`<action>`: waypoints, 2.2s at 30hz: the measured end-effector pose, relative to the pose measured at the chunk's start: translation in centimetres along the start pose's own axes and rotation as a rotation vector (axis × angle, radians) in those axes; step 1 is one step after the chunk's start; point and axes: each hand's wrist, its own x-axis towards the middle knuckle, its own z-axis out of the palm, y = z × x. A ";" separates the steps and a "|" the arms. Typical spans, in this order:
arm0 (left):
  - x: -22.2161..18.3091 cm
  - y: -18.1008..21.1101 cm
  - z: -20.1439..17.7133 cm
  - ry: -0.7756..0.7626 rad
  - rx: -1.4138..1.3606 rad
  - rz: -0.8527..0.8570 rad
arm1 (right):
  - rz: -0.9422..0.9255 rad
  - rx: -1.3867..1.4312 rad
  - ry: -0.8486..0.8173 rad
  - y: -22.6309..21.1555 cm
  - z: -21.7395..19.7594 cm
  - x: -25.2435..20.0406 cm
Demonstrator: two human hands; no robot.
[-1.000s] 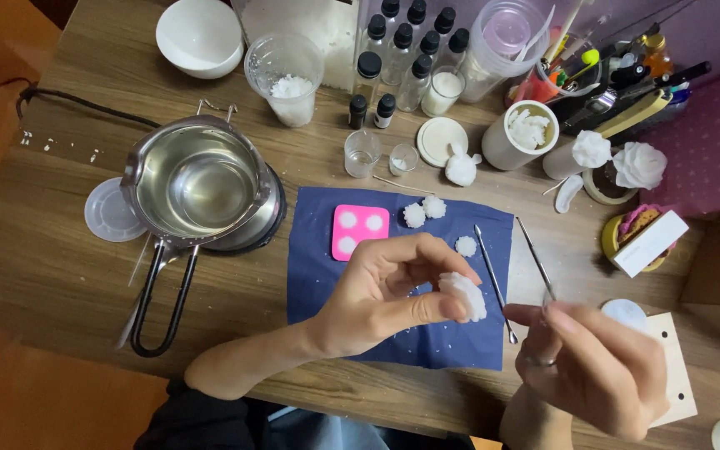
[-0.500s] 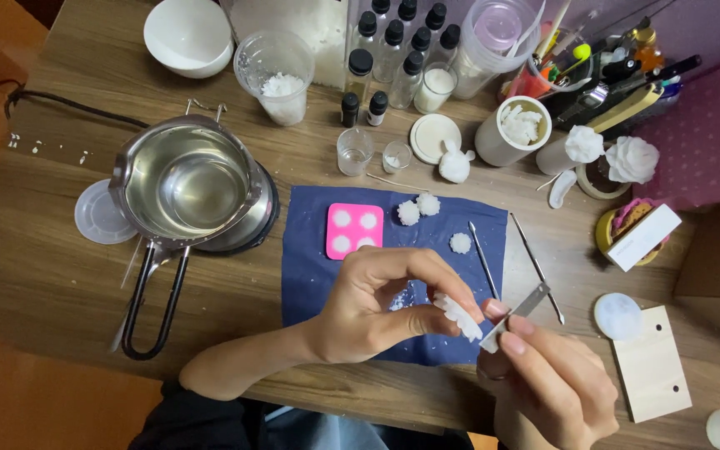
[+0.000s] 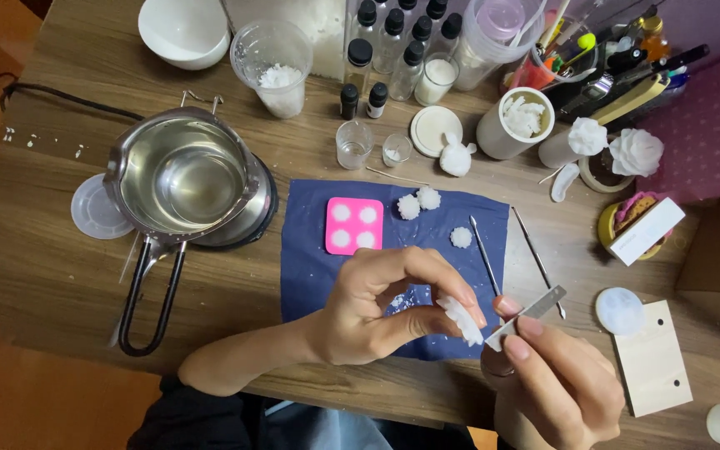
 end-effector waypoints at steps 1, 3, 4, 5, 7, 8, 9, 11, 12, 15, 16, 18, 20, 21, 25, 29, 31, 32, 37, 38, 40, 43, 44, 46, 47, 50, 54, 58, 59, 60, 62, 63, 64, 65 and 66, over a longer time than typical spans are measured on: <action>0.0 -0.1 0.0 0.003 -0.002 0.007 | 0.060 -0.017 -0.017 -0.4 0.0 0.2; 0.0 -0.1 0.0 0.006 -0.004 0.014 | 0.120 -0.034 -0.034 -0.4 -0.2 0.1; 0.0 -0.1 -0.1 0.003 0.001 0.020 | 0.045 -0.027 -0.036 0.1 -0.2 -0.1; 0.1 -0.1 -0.1 0.000 0.006 0.025 | -0.029 -0.020 -0.039 0.6 -0.2 -0.3; 0.1 0.0 -0.1 0.002 0.010 0.026 | -0.013 -0.029 -0.042 0.3 -0.3 -0.3; 0.1 0.1 0.0 0.004 0.016 0.027 | 0.004 -0.038 -0.044 0.2 -0.4 -0.3; 0.1 0.2 0.0 0.004 0.016 0.027 | 0.004 -0.038 -0.044 0.1 -0.7 -0.2; 0.2 0.3 0.0 -0.006 0.002 0.034 | 0.045 0.024 -0.150 -0.2 -1.4 0.2; 0.2 0.3 0.0 -0.007 0.002 0.034 | 0.045 0.023 -0.149 -0.8 -1.8 0.7; 0.2 0.1 0.0 -0.009 0.028 0.055 | 0.236 0.031 -0.322 -1.5 -1.9 1.5; 0.2 0.0 0.0 -0.014 0.021 0.048 | 0.165 0.018 -0.205 -1.1 -1.2 1.1; 0.2 -0.1 -0.1 -0.020 0.016 0.045 | 0.091 0.004 -0.085 -0.1 -0.1 0.6; 0.2 -0.2 0.0 -0.012 -0.001 0.014 | -0.103 0.013 0.040 1.2 0.7 0.3; 0.1 -0.2 -0.1 -0.013 0.000 0.016 | -0.105 0.013 0.041 1.3 0.6 0.4; 0.0 -0.4 0.0 0.012 -0.001 -0.027 | -0.126 0.005 -0.017 1.7 -0.1 -0.5; -0.3 -0.9 0.0 0.047 -0.034 0.008 | -0.164 -0.026 0.044 2.0 0.6 -0.3; -0.4 -0.9 0.1 0.037 -0.072 0.021 | -0.162 -0.014 0.034 2.0 0.5 -0.5; -0.3 -0.9 0.1 0.023 -0.109 0.037 | -0.163 -0.005 0.027 2.1 0.5 -0.6; -0.4 -1.1 0.0 -0.018 -0.128 0.055 | -0.135 0.015 0.039 2.0 0.7 -1.1; -0.4 -1.2 0.0 -0.027 -0.124 0.062 | -0.137 -0.005 0.079 1.9 1.0 -0.9; -0.3 -1.2 0.1 -0.029 -0.122 0.073 | -0.160 -0.004 0.079 2.0 1.0 -0.7; -0.3 -1.3 0.0 -0.049 -0.118 0.081 | -0.184 0.017 0.050 2.1 0.7 -0.2; -0.4 -1.4 -0.1 -0.066 -0.115 0.079 | -0.187 0.037 0.023 2.0 0.7 0.0; -0.2 -1.1 -0.2 -0.086 -0.078 0.096 | -0.201 0.031 0.015 2.1 0.6 0.3; -0.1 -1.0 -0.3 -0.106 -0.041 0.113 | -0.216 0.026 0.006 2.1 0.5 0.5; -0.1 -0.8 -0.4 -0.131 -0.031 0.102 | -0.155 0.049 -0.054 1.9 -0.1 0.2; 0.0 -0.6 -0.4 -0.133 -0.019 0.097 | -0.201 0.063 -0.037 2.2 0.3 0.6; 0.0 -0.5 -0.5 -0.156 0.017 0.096 | -0.222 0.068 -0.057 2.4 0.1 0.8; 0.0 -0.4 -0.5 -0.160 0.034 0.091 | -0.225 0.086 -0.076 2.4 0.0 0.9; 0.0 -0.3 -0.5 -0.161 0.034 0.092 | -0.226 0.085 -0.075 2.4 0.0 0.9; 0.0 -0.1 -0.6 -0.172 0.053 0.060 | -0.188 0.116 -0.079 2.3 0.1 0.9; 0.1 0.0 -0.7 -0.173 0.054 0.061 | -0.189 0.115 -0.078 2.6 -0.3 1.2; 0.2 0.1 -0.9 -0.186 0.031 0.043 | -0.194 0.169 -0.151 2.8 -0.6 1.6; 0.3 0.2 -1.0 -0.199 0.009 0.025 | -0.198 0.223 -0.224 3.0 -0.9 1.9; 0.3 0.2 -1.2 -0.198 0.008 0.024 | -0.198 0.224 -0.224 3.1 -1.0 1.3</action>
